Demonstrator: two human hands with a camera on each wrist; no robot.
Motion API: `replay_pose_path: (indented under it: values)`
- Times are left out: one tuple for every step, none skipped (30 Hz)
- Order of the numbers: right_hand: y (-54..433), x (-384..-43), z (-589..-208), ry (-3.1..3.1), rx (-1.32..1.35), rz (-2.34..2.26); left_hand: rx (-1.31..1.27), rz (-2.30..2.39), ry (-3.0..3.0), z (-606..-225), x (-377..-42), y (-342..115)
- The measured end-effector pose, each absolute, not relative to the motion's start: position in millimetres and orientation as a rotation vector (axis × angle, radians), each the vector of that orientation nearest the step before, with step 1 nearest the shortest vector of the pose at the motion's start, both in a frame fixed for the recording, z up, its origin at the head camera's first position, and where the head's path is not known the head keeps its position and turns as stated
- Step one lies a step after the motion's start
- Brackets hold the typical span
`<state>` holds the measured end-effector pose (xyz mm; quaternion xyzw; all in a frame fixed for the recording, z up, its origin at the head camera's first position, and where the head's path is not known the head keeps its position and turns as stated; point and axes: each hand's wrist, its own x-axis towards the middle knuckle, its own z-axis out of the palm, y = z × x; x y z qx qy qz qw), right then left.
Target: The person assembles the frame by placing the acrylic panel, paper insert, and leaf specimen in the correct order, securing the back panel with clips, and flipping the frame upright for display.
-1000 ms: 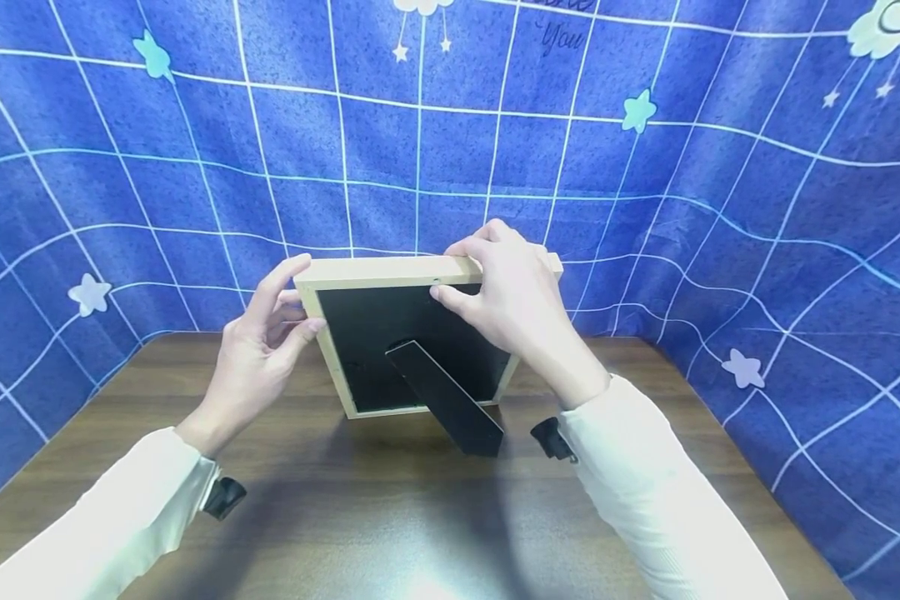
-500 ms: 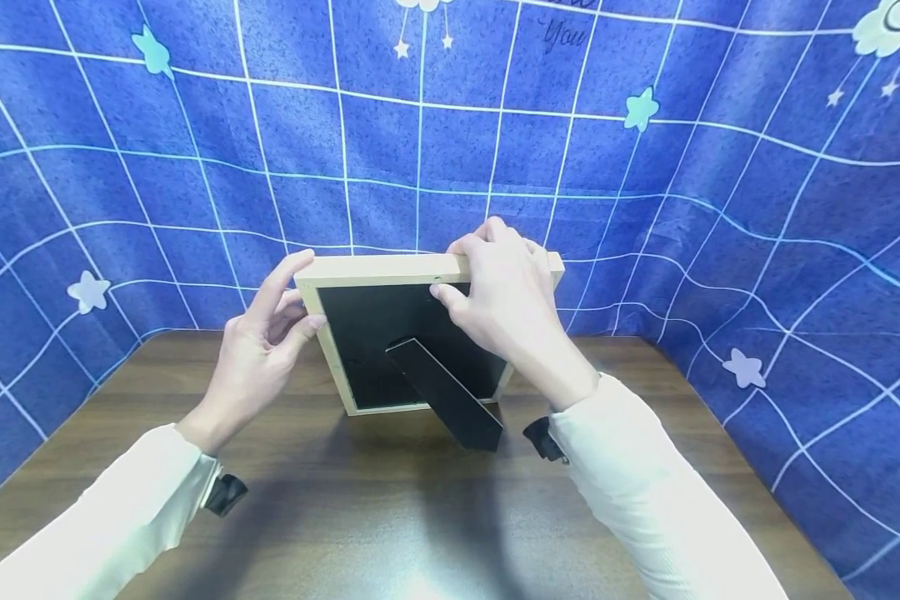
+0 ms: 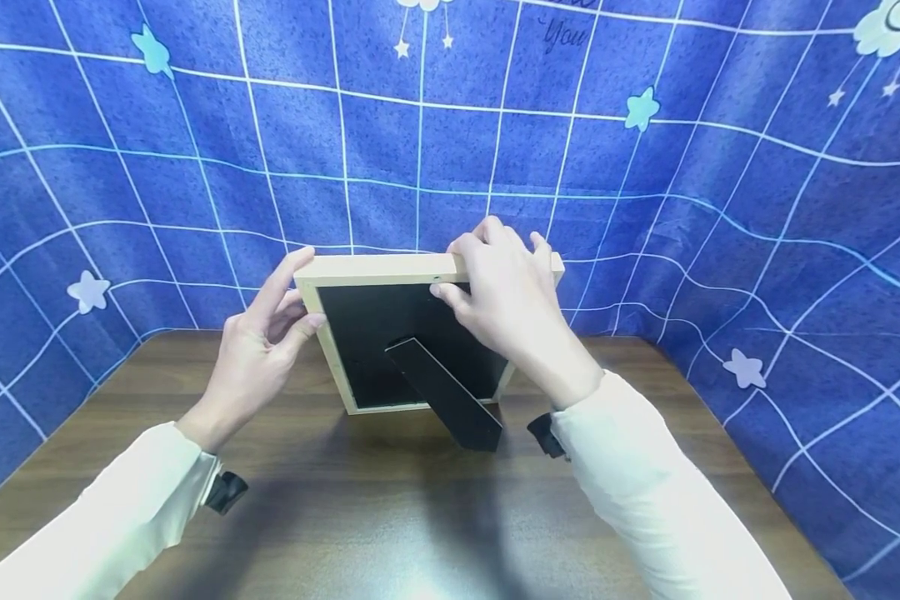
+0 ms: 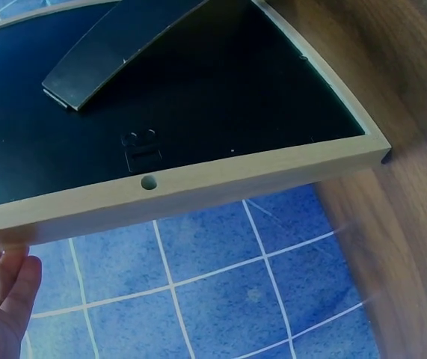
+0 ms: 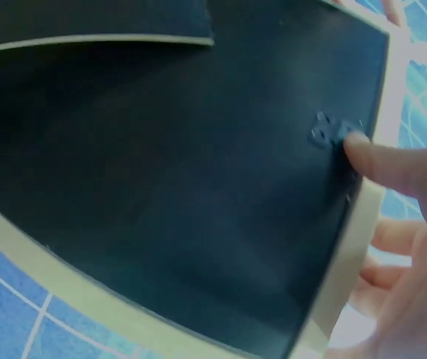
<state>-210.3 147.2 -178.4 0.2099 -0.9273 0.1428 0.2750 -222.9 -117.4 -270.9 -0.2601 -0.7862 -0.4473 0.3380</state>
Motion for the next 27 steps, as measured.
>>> replay_pose_path:
  values:
    - [149, -211, -177, -2.515, 0.578, 0.395, -0.676, -1.164, -2.054, -271, -223, -117]
    - [150, -211, -175, -2.533, 0.595, 0.407, -0.675, -1.164, -2.062, -271, -223, -118]
    - [152, -211, -174, -2.551, 0.609, 0.423, -0.673, -1.167, -2.068, -271, -223, -118]
    - [153, -211, -173, -2.561, 0.622, 0.439, -0.671, -1.169, -2.073, -271, -222, -118]
    - [154, -211, -173, -2.565, 0.639, 0.451, -0.667, -1.17, -2.079, -270, -222, -118]
    - [156, -211, -173, -2.564, 0.655, 0.462, -0.664, -1.171, -2.084, -270, -222, -118]
    - [156, -211, -174, -2.554, 0.667, 0.472, -0.661, -1.174, -2.089, -270, -222, -118]
    - [157, -212, -175, -2.54, 0.676, 0.479, -0.659, -1.175, -2.092, -270, -222, -118]
    - [157, -212, -176, -2.523, 0.68, 0.483, -0.658, -1.177, -2.095, -270, -222, -118]
    - [156, -212, -177, -2.505, 0.681, 0.483, -0.657, -1.176, -2.097, -270, -222, -118]
    - [156, -213, -178, -2.488, 0.679, 0.476, -0.655, -1.174, -2.098, -270, -222, -117]
    - [155, -214, -179, -2.476, 0.669, 0.47, -0.654, -1.174, -2.097, -270, -222, -117]
    - [154, -214, -180, -2.465, 0.657, 0.463, -0.652, -1.173, -2.096, -271, -222, -117]
    - [153, -214, -181, -2.456, 0.644, 0.456, -0.649, -1.171, -2.094, -271, -221, -117]
    - [152, -214, -183, -2.449, 0.631, 0.447, -0.648, -1.171, -2.092, -271, -221, -117]
    - [152, -214, -184, -2.442, 0.619, 0.435, -0.646, -1.17, -2.089, -271, -221, -117]
    - [151, -214, -185, -2.434, 0.608, 0.428, -0.645, -1.168, -2.086, -271, -221, -117]
    - [151, -213, -186, -2.424, 0.597, 0.425, -0.645, -1.169, -2.083, -271, -221, -117]
    - [150, -213, -187, -2.409, 0.589, 0.423, -0.646, -1.168, -2.079, -271, -220, -117]
    - [149, -213, -188, -2.396, 0.581, 0.423, -0.648, -1.166, -2.074, -270, -220, -117]
    - [149, -213, -189, -2.386, 0.571, 0.423, -0.65, -1.165, -2.071, -270, -220, -116]
    - [148, -213, -189, -2.377, 0.562, 0.427, -0.652, -1.162, -2.069, -270, -220, -116]
    - [148, -213, -189, -2.371, 0.552, 0.432, -0.654, -1.162, -2.066, -269, -220, -116]
    - [147, -213, -189, -2.369, 0.544, 0.436, -0.655, -1.162, -2.065, -269, -220, -116]
    - [146, -213, -189, -2.37, 0.539, 0.438, -0.654, -1.16, -2.063, -268, -221, -116]
    - [146, -213, -189, -2.372, 0.538, 0.442, -0.654, -1.16, -2.062, -268, -221, -116]
    - [147, -213, -188, -2.376, 0.543, 0.445, -0.651, -1.161, -2.064, -268, -221, -116]
